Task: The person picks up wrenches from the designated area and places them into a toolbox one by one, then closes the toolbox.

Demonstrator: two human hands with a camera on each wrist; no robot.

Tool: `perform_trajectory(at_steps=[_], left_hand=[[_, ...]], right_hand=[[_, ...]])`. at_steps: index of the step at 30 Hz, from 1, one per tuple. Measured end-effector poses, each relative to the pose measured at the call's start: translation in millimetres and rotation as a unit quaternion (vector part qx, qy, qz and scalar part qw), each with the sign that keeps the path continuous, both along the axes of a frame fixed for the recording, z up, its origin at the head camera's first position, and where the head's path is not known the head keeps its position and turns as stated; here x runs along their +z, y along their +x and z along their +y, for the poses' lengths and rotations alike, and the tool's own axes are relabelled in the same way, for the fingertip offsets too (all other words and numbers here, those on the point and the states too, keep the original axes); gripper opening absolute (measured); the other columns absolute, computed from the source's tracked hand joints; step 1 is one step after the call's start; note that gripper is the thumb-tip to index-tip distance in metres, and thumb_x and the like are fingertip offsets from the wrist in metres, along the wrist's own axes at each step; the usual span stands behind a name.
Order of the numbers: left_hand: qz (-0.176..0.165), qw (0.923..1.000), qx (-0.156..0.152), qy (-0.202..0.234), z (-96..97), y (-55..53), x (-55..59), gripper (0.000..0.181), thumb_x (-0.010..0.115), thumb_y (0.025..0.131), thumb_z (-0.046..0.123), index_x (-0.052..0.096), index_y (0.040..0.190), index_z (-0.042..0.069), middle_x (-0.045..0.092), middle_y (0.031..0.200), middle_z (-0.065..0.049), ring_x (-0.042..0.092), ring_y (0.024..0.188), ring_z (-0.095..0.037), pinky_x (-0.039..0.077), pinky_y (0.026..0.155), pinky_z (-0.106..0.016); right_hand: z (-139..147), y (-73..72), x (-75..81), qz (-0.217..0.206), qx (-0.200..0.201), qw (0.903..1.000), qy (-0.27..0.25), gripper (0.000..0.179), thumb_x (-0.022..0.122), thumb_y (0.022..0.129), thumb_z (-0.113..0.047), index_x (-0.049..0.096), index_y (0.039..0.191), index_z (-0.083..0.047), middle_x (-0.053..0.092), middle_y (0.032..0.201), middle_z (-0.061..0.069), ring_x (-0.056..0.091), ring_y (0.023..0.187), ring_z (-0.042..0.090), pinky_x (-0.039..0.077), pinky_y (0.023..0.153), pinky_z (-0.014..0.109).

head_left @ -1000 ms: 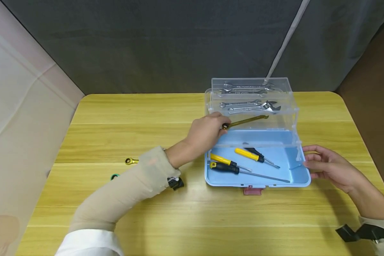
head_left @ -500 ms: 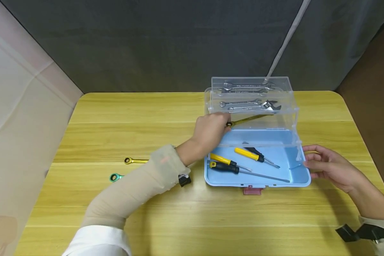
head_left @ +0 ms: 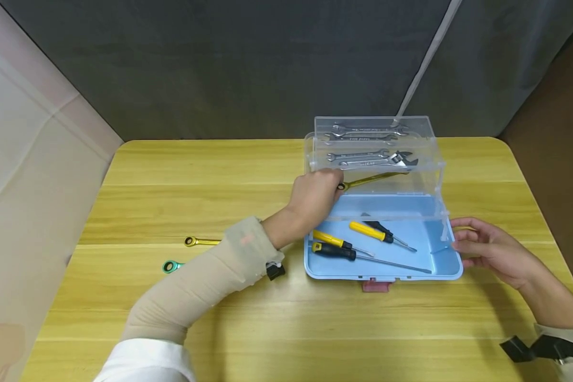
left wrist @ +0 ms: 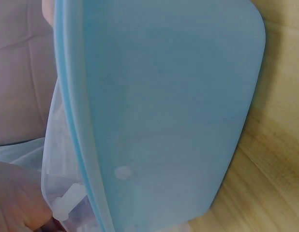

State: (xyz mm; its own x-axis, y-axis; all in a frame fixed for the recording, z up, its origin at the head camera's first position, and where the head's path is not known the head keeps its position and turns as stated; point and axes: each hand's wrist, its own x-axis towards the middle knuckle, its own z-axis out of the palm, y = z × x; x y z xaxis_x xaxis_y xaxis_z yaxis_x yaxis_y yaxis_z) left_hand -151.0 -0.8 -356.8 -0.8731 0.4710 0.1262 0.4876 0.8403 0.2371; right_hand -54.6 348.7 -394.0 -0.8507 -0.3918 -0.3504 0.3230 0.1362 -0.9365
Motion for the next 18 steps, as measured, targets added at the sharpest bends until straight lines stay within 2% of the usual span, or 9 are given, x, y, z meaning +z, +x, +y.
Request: perform_trajectory(at_steps=[6,11,15,18], left_hand=[[0.004,0.9998,-0.019,-0.005,-3.7,-0.8,2.8,0.009,0.060,0.091,0.021,0.065,0.093,0.015,0.067,0.087,0.003,0.062,0.073,-0.014,0.051,0.057,-0.035],[-0.011,0.9987,-0.048,0.012,-11.9,0.0,9.2,0.012,0.055,0.093,0.023,0.066,0.096,0.017,0.066,0.091,0.004,0.061,0.076,-0.011,0.051,0.058,-0.033],[-0.008,0.9962,-0.081,0.031,-24.2,1.7,18.1,0.018,0.054,0.094,0.025,0.067,0.104,0.017,0.066,0.101,0.005,0.062,0.087,-0.011,0.052,0.063,-0.031],[0.002,0.9924,-0.114,0.047,-35.3,2.3,26.7,0.023,0.055,0.094,0.026,0.066,0.111,0.015,0.065,0.110,0.002,0.061,0.100,-0.013,0.053,0.075,-0.032]], right_hand=[[-0.7,-1.1,-0.2,0.005,0.002,1.0000,-0.001,0.035,0.050,0.093,0.005,0.049,0.121,-0.014,0.065,0.100,0.000,0.064,0.084,0.018,0.052,0.067,0.034],[-1.2,-1.1,0.0,0.003,0.001,1.0000,-0.001,0.034,0.050,0.092,0.005,0.050,0.120,-0.015,0.065,0.100,0.000,0.064,0.085,0.017,0.052,0.067,0.034],[-1.9,-0.7,-0.1,0.000,-0.002,0.9999,0.012,0.034,0.051,0.092,0.004,0.050,0.120,-0.015,0.065,0.098,0.000,0.064,0.085,0.017,0.052,0.067,0.035],[-2.1,-0.3,-0.1,-0.002,-0.008,0.9995,0.032,0.034,0.053,0.092,0.003,0.050,0.120,-0.017,0.065,0.097,0.000,0.064,0.084,0.017,0.052,0.067,0.034]])
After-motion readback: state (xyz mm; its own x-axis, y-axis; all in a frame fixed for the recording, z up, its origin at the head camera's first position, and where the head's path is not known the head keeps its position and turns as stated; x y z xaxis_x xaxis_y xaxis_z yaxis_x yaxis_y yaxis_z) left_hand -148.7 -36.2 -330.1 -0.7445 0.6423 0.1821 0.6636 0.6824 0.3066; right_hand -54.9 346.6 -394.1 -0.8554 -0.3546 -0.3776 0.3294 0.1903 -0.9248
